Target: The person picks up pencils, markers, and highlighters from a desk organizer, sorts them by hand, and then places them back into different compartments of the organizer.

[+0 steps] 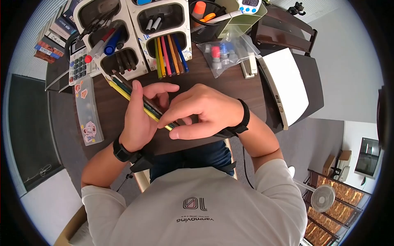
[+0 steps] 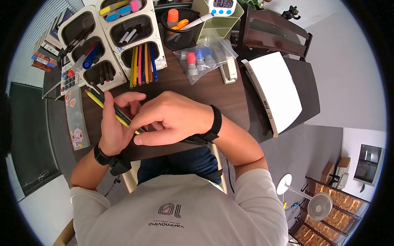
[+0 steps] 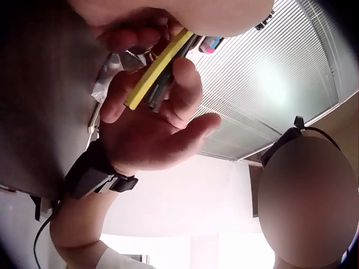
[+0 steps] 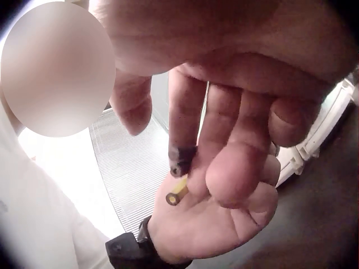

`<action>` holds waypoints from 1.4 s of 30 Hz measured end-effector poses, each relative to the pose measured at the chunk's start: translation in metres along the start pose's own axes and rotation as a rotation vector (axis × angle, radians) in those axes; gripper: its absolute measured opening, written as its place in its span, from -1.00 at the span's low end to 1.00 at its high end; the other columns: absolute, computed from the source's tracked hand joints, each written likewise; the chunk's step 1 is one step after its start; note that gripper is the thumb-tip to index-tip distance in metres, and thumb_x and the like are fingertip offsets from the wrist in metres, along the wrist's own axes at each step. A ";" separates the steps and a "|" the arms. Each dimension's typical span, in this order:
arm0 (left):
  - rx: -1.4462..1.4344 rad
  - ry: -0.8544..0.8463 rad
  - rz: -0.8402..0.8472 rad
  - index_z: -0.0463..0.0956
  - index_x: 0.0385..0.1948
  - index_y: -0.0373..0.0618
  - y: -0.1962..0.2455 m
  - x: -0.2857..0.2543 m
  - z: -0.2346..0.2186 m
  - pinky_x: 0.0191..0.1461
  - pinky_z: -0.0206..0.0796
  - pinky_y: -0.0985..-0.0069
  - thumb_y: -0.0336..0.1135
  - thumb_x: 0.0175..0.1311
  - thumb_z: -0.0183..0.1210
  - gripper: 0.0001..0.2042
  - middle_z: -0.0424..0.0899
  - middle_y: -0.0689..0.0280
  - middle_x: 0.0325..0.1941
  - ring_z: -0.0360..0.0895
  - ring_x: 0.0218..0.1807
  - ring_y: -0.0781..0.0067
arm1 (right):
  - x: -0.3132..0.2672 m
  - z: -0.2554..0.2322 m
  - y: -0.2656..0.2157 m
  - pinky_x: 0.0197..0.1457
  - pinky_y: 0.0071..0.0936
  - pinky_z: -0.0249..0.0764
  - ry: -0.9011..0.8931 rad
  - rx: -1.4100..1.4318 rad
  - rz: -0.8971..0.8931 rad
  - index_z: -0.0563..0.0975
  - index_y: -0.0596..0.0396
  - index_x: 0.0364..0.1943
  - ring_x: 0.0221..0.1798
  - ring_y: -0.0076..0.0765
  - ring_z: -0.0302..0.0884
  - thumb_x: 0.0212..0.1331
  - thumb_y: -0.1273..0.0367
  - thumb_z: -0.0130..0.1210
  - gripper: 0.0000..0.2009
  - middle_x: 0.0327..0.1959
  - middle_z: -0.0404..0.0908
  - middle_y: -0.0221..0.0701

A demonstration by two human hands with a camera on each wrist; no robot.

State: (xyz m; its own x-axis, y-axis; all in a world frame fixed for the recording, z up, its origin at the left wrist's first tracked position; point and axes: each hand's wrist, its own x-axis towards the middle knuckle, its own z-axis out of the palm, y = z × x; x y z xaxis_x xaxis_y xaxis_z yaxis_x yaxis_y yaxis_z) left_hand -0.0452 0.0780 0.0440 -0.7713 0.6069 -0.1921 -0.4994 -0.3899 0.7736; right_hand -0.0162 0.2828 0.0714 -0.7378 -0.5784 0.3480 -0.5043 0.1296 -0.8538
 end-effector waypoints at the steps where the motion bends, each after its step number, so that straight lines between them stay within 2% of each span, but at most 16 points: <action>1: 0.048 -0.005 0.002 0.65 0.01 -0.30 -0.001 0.001 -0.001 -0.14 0.22 0.54 0.29 0.62 -0.54 -0.16 0.44 0.39 -0.45 0.32 -0.36 0.54 | 0.000 0.000 0.002 -0.49 -0.46 0.37 0.016 0.006 -0.057 0.76 0.07 -0.21 -0.60 -0.41 0.47 0.16 0.29 0.37 -0.80 -0.55 0.62 -0.47; 2: 0.096 -0.008 0.004 0.65 0.03 -0.30 -0.002 0.001 -0.002 -0.16 0.19 0.55 0.31 0.61 -0.57 -0.14 0.43 0.40 -0.46 0.31 -0.36 0.55 | 0.000 -0.001 0.002 -0.49 -0.46 0.37 0.017 0.006 -0.057 0.76 0.07 -0.21 -0.60 -0.41 0.47 0.16 0.29 0.37 -0.80 -0.55 0.62 -0.47; 4: 0.067 -0.010 0.003 0.64 0.06 -0.29 -0.006 0.002 0.001 -0.17 0.19 0.55 0.30 0.62 -0.57 -0.14 0.43 0.41 -0.48 0.31 -0.37 0.55 | -0.001 -0.005 0.001 -0.49 -0.44 0.39 0.209 0.018 -0.197 0.75 0.14 -0.26 -0.60 -0.39 0.48 0.19 0.20 0.32 -0.73 -0.55 0.62 -0.44; 5: 0.038 -0.012 0.003 0.63 0.08 -0.29 -0.007 0.002 0.002 -0.19 0.19 0.55 0.30 0.62 -0.58 -0.14 0.42 0.41 -0.50 0.31 -0.37 0.55 | -0.003 -0.008 -0.002 -0.45 -0.48 0.44 0.278 0.048 -0.194 0.71 0.06 -0.32 -0.60 -0.44 0.49 0.12 0.31 0.33 -0.86 -0.57 0.58 -0.47; 6: 0.038 -0.012 0.003 0.63 0.08 -0.29 -0.006 0.002 0.001 -0.19 0.19 0.55 0.30 0.62 -0.58 -0.14 0.42 0.41 -0.50 0.31 -0.37 0.55 | -0.005 -0.017 -0.005 -0.45 -0.49 0.45 0.307 -0.018 -0.242 0.70 0.11 -0.35 -0.58 -0.43 0.51 0.18 0.28 0.28 -0.82 -0.55 0.62 -0.42; 10: 0.081 -0.087 0.063 0.62 0.01 -0.26 -0.004 0.004 -0.005 -0.26 0.14 0.54 0.30 0.62 -0.53 -0.18 0.41 0.40 -0.52 0.29 -0.41 0.54 | -0.012 -0.019 0.004 -0.45 -0.51 0.42 0.721 -0.038 -0.318 0.66 0.24 -0.40 -0.55 -0.48 0.52 0.34 0.32 0.13 -0.75 -0.51 0.68 -0.33; 11: 0.095 -0.083 0.083 0.60 -0.02 -0.25 -0.005 0.005 -0.006 -0.31 0.09 0.53 0.29 0.62 -0.50 -0.22 0.40 0.39 -0.52 0.25 -0.45 0.53 | -0.015 -0.017 -0.001 -0.44 -0.52 0.42 0.795 -0.055 -0.198 0.66 0.23 -0.39 -0.54 -0.51 0.51 0.35 0.39 0.13 -0.79 -0.50 0.68 -0.33; 12: 0.095 -0.084 0.083 0.60 -0.02 -0.25 -0.006 0.005 -0.007 -0.31 0.09 0.53 0.29 0.62 -0.50 -0.22 0.40 0.39 -0.52 0.25 -0.45 0.53 | -0.013 -0.016 0.000 -0.44 -0.52 0.42 0.794 -0.056 -0.198 0.66 0.23 -0.39 -0.54 -0.51 0.51 0.35 0.39 0.13 -0.79 -0.50 0.68 -0.33; 14: 0.075 -0.071 0.080 0.60 -0.06 -0.24 -0.006 0.006 -0.008 -0.30 0.10 0.53 0.28 0.63 -0.48 -0.23 0.39 0.39 -0.53 0.26 -0.44 0.53 | -0.004 -0.013 0.004 -0.44 -0.53 0.41 0.864 -0.301 -0.048 0.66 0.23 -0.35 -0.55 -0.53 0.50 0.32 0.43 0.17 -0.85 -0.47 0.68 -0.35; 16: 0.074 -0.073 0.078 0.60 -0.07 -0.24 -0.005 0.006 -0.006 -0.30 0.10 0.53 0.28 0.63 -0.48 -0.24 0.40 0.39 -0.53 0.26 -0.44 0.53 | 0.003 -0.013 0.006 -0.45 -0.55 0.41 0.808 -0.360 -0.009 0.67 0.22 -0.27 -0.56 -0.54 0.48 0.30 0.41 0.24 -0.87 -0.43 0.68 -0.36; 19: 0.067 -0.067 0.068 0.60 -0.08 -0.23 -0.004 0.004 -0.004 -0.30 0.11 0.53 0.28 0.63 -0.48 -0.24 0.40 0.40 -0.53 0.26 -0.44 0.53 | 0.008 -0.007 0.011 -0.45 -0.52 0.43 0.730 -0.363 0.179 0.69 0.21 -0.16 -0.57 -0.49 0.50 0.29 0.28 0.32 -0.75 -0.39 0.67 -0.32; 26: 0.061 -0.068 0.063 0.59 -0.08 -0.23 -0.003 0.004 -0.004 -0.30 0.10 0.53 0.28 0.62 -0.48 -0.25 0.39 0.41 -0.54 0.25 -0.45 0.53 | 0.008 -0.007 0.012 -0.44 -0.50 0.42 0.729 -0.362 0.201 0.69 0.20 -0.14 -0.54 -0.49 0.52 0.27 0.29 0.33 -0.75 -0.44 0.64 -0.32; 31: -0.023 -0.047 0.065 0.63 -0.08 -0.24 -0.005 0.004 -0.007 -0.26 0.14 0.56 0.29 0.61 -0.53 -0.19 0.39 0.41 -0.57 0.30 -0.43 0.56 | 0.003 -0.014 0.000 -0.52 -0.47 0.38 0.437 -0.340 -0.251 0.74 0.04 -0.28 -0.61 -0.45 0.54 0.11 0.41 0.35 -0.89 -0.57 0.62 -0.47; 34: 0.021 -0.032 0.085 0.62 -0.08 -0.24 -0.004 0.004 -0.010 -0.28 0.12 0.57 0.31 0.61 -0.54 -0.19 0.34 0.43 -0.59 0.29 -0.45 0.58 | 0.002 -0.001 -0.002 -0.55 -0.46 0.34 0.208 -0.132 -0.200 0.76 0.11 -0.20 -0.64 -0.37 0.51 0.10 0.34 0.38 -0.79 -0.64 0.58 -0.48; 38: 0.063 -0.020 0.042 0.61 -0.08 -0.24 0.000 0.001 -0.008 -0.29 0.12 0.58 0.34 0.60 -0.55 -0.17 0.30 0.44 -0.61 0.27 -0.48 0.59 | 0.002 0.001 -0.006 -0.54 -0.44 0.35 0.020 -0.155 -0.118 0.75 0.05 -0.17 -0.64 -0.38 0.49 0.08 0.35 0.41 -0.77 -0.60 0.59 -0.48; 42: 0.065 0.001 0.040 0.61 -0.07 -0.25 -0.003 0.000 0.000 -0.31 0.13 0.58 0.36 0.58 -0.57 -0.15 0.30 0.45 -0.61 0.26 -0.48 0.59 | 0.000 0.000 -0.004 -0.54 -0.46 0.34 0.093 -0.118 -0.186 0.73 0.08 -0.23 -0.64 -0.40 0.46 0.12 0.28 0.39 -0.79 -0.58 0.61 -0.46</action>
State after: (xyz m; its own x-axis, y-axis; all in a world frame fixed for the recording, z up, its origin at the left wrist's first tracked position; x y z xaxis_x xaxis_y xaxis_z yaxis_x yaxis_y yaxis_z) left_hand -0.0438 0.0790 0.0417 -0.7905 0.5911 -0.1602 -0.4411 -0.3682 0.8184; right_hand -0.0145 0.2823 0.0747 -0.6623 -0.5255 0.5340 -0.6804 0.1236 -0.7223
